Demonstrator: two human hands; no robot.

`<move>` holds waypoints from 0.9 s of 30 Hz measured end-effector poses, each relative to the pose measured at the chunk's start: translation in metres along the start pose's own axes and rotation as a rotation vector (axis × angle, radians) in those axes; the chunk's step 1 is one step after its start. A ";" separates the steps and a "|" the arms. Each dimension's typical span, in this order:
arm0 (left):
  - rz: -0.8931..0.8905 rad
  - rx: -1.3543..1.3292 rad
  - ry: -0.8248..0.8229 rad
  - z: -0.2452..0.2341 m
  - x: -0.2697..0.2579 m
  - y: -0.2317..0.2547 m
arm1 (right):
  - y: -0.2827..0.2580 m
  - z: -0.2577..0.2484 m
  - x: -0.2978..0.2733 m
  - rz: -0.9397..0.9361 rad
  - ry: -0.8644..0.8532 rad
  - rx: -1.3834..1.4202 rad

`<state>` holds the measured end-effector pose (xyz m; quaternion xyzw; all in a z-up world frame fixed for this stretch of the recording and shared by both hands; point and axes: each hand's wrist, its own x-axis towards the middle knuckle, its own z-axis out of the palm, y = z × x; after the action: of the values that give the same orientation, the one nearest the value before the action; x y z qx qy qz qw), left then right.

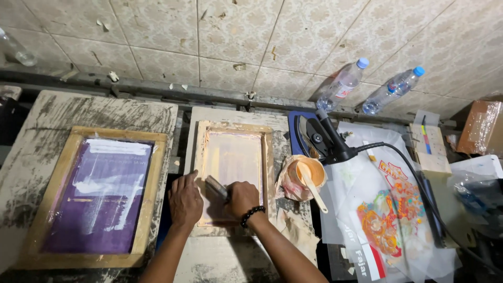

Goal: The person uses a squeegee to spread orange ink across a screen printing frame. They repeatedly pull the ink across the mesh to coat the surface evenly.

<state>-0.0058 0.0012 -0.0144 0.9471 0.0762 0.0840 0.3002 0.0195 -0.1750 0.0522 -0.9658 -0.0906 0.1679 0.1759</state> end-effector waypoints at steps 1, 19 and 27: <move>0.009 0.004 0.013 -0.003 0.000 0.004 | 0.001 -0.015 0.004 -0.007 0.014 0.003; -0.060 -0.017 -0.050 -0.012 0.005 0.010 | 0.031 -0.005 0.052 -0.406 0.371 -0.238; -0.071 -0.011 -0.040 -0.014 0.007 0.014 | 0.028 -0.058 0.080 -0.289 0.300 -0.336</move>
<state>-0.0003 -0.0010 0.0054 0.9436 0.1034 0.0549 0.3098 0.1176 -0.1998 0.0696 -0.9725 -0.2273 -0.0213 0.0470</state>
